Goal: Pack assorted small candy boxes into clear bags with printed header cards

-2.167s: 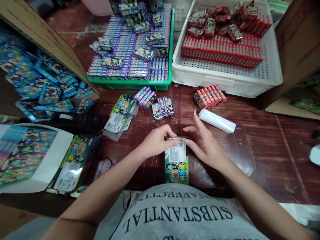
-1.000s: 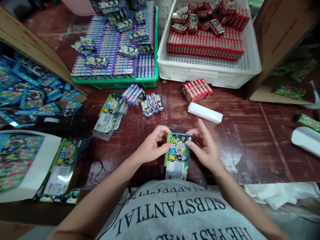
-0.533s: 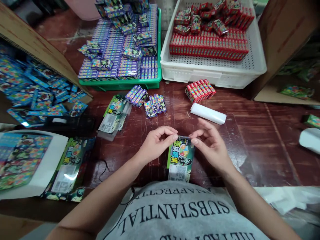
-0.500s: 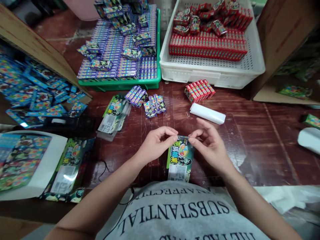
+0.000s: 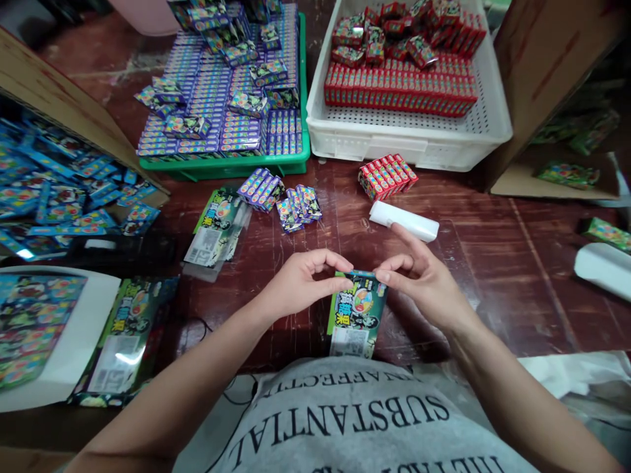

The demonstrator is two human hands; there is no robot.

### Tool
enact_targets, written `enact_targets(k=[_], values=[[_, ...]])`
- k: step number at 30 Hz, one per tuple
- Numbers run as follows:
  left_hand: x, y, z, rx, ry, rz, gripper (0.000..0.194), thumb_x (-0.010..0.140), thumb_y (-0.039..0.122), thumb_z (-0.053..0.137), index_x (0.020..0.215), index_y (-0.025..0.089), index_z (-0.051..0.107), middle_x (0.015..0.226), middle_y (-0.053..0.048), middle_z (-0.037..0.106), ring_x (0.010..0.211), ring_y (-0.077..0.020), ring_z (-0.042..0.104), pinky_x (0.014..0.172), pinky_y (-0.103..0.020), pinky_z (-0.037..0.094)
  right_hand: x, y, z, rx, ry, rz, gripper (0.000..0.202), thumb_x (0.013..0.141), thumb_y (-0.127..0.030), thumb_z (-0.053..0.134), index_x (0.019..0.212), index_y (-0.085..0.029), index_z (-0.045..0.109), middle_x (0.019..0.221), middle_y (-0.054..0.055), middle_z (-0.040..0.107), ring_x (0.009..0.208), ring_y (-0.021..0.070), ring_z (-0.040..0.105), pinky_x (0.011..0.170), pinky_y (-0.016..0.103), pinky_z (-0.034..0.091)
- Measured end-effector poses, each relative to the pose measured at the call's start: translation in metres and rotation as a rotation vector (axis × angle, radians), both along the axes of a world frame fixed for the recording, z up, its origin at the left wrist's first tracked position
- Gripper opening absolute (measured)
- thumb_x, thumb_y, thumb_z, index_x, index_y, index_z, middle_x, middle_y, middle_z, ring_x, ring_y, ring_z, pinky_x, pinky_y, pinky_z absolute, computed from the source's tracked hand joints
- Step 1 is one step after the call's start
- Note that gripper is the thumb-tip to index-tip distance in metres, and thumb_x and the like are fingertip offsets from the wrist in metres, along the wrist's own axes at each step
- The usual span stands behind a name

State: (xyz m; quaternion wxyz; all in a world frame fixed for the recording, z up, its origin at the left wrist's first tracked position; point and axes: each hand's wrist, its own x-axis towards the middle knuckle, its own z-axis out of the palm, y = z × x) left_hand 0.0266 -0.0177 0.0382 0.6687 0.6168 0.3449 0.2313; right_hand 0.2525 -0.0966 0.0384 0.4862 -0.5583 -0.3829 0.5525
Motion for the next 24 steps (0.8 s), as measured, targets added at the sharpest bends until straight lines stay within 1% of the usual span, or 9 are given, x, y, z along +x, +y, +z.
enact_targets(k=[3, 5, 7, 9, 11, 13, 17, 21, 24], values=[[0.000, -0.004, -0.006, 0.024, -0.034, 0.025, 0.014, 0.082, 0.026, 0.078, 0.092, 0.018, 0.073, 0.103, -0.006, 0.075, 0.094, -0.0176, 0.070, 0.089, -0.036, 0.057, 0.010, -0.006, 0.002, 0.094, -0.075, 0.099, 0.082, 0.086, -0.034, 0.077, 0.155, -0.035, 0.034, 0.092, -0.001, 0.074, 0.088, 0.0185, 0.071, 0.088, 0.043, 0.061], [0.001, -0.005, -0.007, 0.034, -0.025, 0.049, 0.013, 0.083, 0.026, 0.078, 0.091, 0.018, 0.073, 0.102, -0.006, 0.075, 0.094, -0.0175, 0.070, 0.089, -0.036, 0.057, 0.018, -0.006, 0.008, 0.177, -0.183, 0.133, 0.067, 0.088, -0.035, 0.074, 0.149, -0.037, 0.045, 0.110, 0.003, 0.072, 0.107, 0.0212, 0.069, 0.098, 0.047, 0.057], [0.003, -0.005, -0.007, 0.047, -0.014, 0.066, 0.012, 0.083, 0.027, 0.078, 0.091, 0.018, 0.074, 0.102, -0.007, 0.075, 0.093, -0.0177, 0.071, 0.089, -0.035, 0.058, 0.023, -0.003, 0.017, 0.260, -0.361, 0.188, 0.043, 0.088, -0.035, 0.074, 0.130, -0.034, 0.062, 0.125, 0.006, 0.066, 0.123, 0.0247, 0.060, 0.109, 0.051, 0.048], [0.005, -0.006, -0.005, 0.066, -0.010, 0.069, 0.011, 0.084, 0.026, 0.077, 0.090, 0.018, 0.074, 0.102, -0.007, 0.076, 0.094, -0.0178, 0.071, 0.089, -0.035, 0.057, 0.022, 0.002, 0.025, 0.314, -0.522, 0.295, 0.022, 0.088, -0.036, 0.073, 0.109, -0.030, 0.071, 0.129, 0.007, 0.061, 0.129, 0.0276, 0.055, 0.113, 0.053, 0.042], [0.006, -0.006, -0.004, 0.084, -0.004, 0.064, 0.010, 0.085, 0.025, 0.076, 0.089, 0.017, 0.074, 0.102, -0.006, 0.076, 0.093, -0.0178, 0.071, 0.089, -0.034, 0.057, 0.017, 0.008, 0.030, 0.326, -0.625, 0.390, 0.013, 0.089, -0.035, 0.072, 0.099, -0.028, 0.070, 0.125, 0.007, 0.061, 0.126, 0.0286, 0.055, 0.110, 0.054, 0.043], [0.006, -0.006, -0.004, 0.093, 0.004, 0.055, 0.010, 0.085, 0.026, 0.076, 0.089, 0.018, 0.074, 0.102, -0.007, 0.077, 0.093, -0.0184, 0.071, 0.088, -0.035, 0.058, 0.009, 0.013, 0.029, 0.330, -0.712, 0.390, 0.009, 0.089, -0.033, 0.071, 0.094, -0.026, 0.068, 0.120, 0.008, 0.062, 0.123, 0.0286, 0.056, 0.106, 0.053, 0.045], [0.006, -0.007, -0.007, 0.087, 0.006, 0.070, 0.012, 0.086, 0.028, 0.076, 0.092, 0.018, 0.074, 0.106, -0.008, 0.076, 0.097, -0.0201, 0.072, 0.091, -0.037, 0.058, 0.000, 0.016, 0.020, 0.397, -0.841, 0.306, 0.022, 0.089, -0.032, 0.071, 0.109, -0.027, 0.064, 0.117, 0.009, 0.061, 0.121, 0.0293, 0.056, 0.103, 0.053, 0.047], [0.005, -0.017, -0.007, 0.068, -0.011, 0.122, 0.015, 0.085, 0.030, 0.076, 0.093, 0.018, 0.075, 0.103, -0.008, 0.076, 0.097, -0.0201, 0.072, 0.094, -0.037, 0.057, 0.006, 0.006, 0.012, 0.476, -0.868, 0.354, 0.012, 0.093, -0.036, 0.065, 0.103, -0.031, 0.069, 0.114, 0.007, 0.066, 0.110, 0.0296, 0.063, 0.093, 0.051, 0.053], [-0.003, -0.021, -0.008, 0.006, -0.099, 0.120, 0.023, 0.084, 0.035, 0.077, 0.098, 0.017, 0.074, 0.106, -0.009, 0.076, 0.101, -0.0214, 0.071, 0.099, -0.039, 0.054, 0.017, 0.003, -0.001, 0.402, -0.767, 0.473, 0.022, 0.095, -0.041, 0.061, 0.115, -0.037, 0.070, 0.106, 0.004, 0.074, 0.091, 0.0273, 0.071, 0.076, 0.047, 0.060]])
